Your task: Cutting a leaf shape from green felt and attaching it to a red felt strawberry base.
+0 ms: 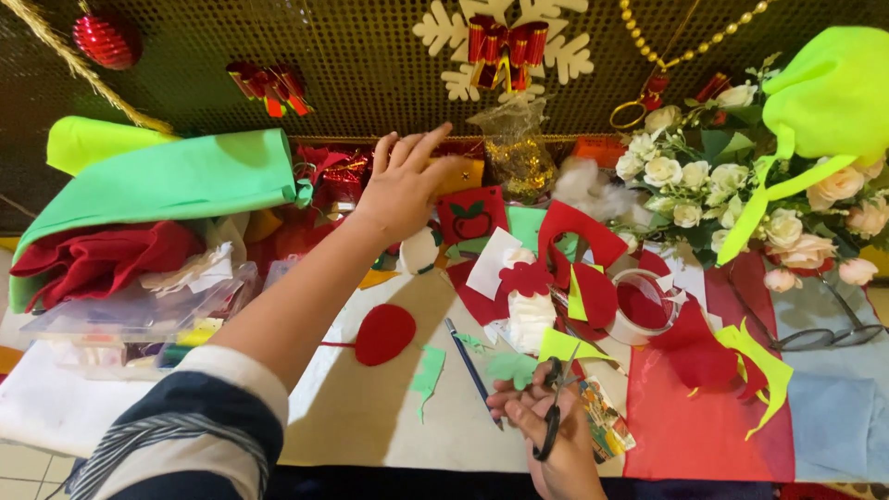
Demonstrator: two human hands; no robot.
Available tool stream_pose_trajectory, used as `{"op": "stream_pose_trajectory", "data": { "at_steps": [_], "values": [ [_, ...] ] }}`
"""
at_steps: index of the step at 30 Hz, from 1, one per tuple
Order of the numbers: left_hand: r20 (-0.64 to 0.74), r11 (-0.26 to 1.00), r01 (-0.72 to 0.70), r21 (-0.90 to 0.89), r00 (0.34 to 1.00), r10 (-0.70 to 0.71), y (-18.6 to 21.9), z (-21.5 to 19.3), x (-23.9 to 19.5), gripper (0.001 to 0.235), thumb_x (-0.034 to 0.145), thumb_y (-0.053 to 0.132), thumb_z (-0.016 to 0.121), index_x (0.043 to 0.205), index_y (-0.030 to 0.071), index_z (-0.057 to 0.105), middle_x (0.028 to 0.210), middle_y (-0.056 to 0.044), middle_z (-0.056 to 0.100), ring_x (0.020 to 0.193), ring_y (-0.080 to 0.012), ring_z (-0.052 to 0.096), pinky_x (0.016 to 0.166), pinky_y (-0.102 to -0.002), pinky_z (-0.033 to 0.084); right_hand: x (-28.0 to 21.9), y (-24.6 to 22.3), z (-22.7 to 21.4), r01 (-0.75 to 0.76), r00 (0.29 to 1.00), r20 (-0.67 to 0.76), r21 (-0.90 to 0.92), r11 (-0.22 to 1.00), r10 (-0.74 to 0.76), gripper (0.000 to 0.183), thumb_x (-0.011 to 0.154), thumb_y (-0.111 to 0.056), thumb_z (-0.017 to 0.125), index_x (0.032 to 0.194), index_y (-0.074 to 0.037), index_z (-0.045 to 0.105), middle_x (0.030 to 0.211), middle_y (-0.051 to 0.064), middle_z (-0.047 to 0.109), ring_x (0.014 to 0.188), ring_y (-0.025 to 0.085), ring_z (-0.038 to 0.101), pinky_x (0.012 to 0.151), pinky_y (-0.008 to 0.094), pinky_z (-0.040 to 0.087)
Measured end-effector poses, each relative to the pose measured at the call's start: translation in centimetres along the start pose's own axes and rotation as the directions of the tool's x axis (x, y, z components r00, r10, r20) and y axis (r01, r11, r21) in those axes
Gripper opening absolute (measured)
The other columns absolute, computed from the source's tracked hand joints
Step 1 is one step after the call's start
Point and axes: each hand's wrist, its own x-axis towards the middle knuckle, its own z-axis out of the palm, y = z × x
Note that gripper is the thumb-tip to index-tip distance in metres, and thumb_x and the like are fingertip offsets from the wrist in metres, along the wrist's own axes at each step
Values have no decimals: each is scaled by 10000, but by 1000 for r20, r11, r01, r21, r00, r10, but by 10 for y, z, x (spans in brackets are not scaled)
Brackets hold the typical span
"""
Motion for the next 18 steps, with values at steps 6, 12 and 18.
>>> {"op": "stream_pose_trajectory", "data": {
  "at_steps": [6,12,18],
  "values": [
    [219,894,152,-421,974,-63,92,-35,-68,504,854,303,730,1322,248,549,1269,-33,670,1166,-286,635,1042,-542,372,7,8,1,142,989,-40,-40,989,-144,302,849,13,721,996,-96,481,809,312,722,783,399,763,706,484,621],
    [639,670,526,-524,763,-99,152,-60,-120,578,970,582,379,1456,276,436,1112,-111,773,1065,-379,694,819,-492,513,5,25,-9,272,961,66,-74,959,-267,437,816,85,727,1145,-86,495,872,114,593,689,266,709,662,402,618],
    [522,360,568,-740,823,-226,162,-62,-139,499,907,301,681,1380,256,531,838,-14,719,759,-179,688,704,-325,502,-9,13,4,434,856,354,-96,896,-377,405,856,83,724,1111,-94,463,939,151,680,931,248,716,836,373,605]
  ]
}}
